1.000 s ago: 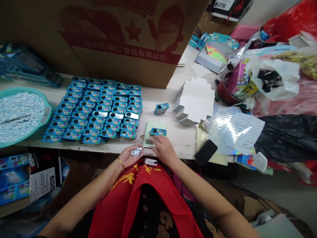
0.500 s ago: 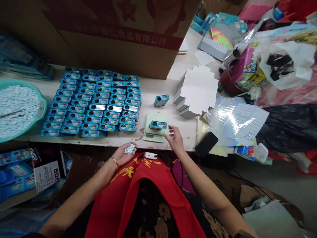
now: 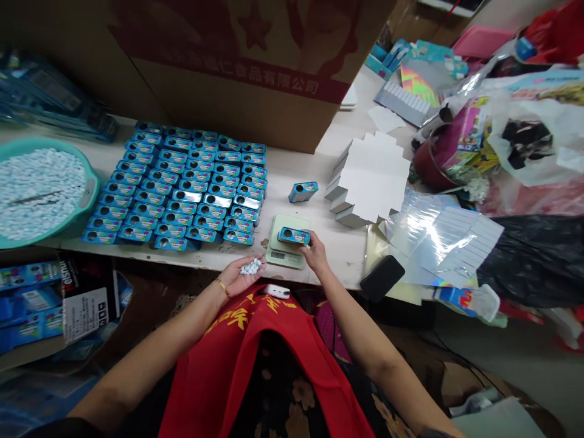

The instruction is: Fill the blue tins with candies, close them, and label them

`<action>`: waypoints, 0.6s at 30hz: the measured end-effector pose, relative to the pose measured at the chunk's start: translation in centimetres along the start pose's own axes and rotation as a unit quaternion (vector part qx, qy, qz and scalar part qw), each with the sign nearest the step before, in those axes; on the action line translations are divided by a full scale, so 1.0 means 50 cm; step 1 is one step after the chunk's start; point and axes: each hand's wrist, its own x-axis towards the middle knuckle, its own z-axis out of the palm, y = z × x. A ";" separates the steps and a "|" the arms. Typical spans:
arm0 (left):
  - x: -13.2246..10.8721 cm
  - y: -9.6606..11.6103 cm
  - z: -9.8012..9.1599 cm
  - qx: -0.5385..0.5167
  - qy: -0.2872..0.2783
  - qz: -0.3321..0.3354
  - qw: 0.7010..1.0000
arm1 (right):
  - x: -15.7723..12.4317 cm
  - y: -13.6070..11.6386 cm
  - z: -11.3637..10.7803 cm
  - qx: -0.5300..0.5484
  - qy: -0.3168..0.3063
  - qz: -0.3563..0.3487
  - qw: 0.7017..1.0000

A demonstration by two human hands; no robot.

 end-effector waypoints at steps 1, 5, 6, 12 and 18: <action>0.011 0.002 0.008 -0.009 -0.001 0.001 1.000 | 0.003 -0.013 -0.001 -0.023 0.001 -0.017 1.000; 0.063 0.006 0.044 -0.045 -0.010 0.017 0.999 | -0.008 -0.115 -0.029 -0.234 -0.021 -0.137 0.962; 0.075 0.006 0.055 -0.054 -0.009 0.024 0.998 | -0.014 -0.144 -0.036 -0.292 -0.036 -0.175 0.939; 0.118 0.004 0.118 -0.033 -0.030 0.008 0.999 | -0.025 -0.249 -0.025 -0.477 -0.112 -0.373 0.788; 0.128 0.004 0.136 0.009 -0.029 -0.018 0.999 | -0.030 -0.257 -0.013 -0.499 -0.130 -0.401 0.757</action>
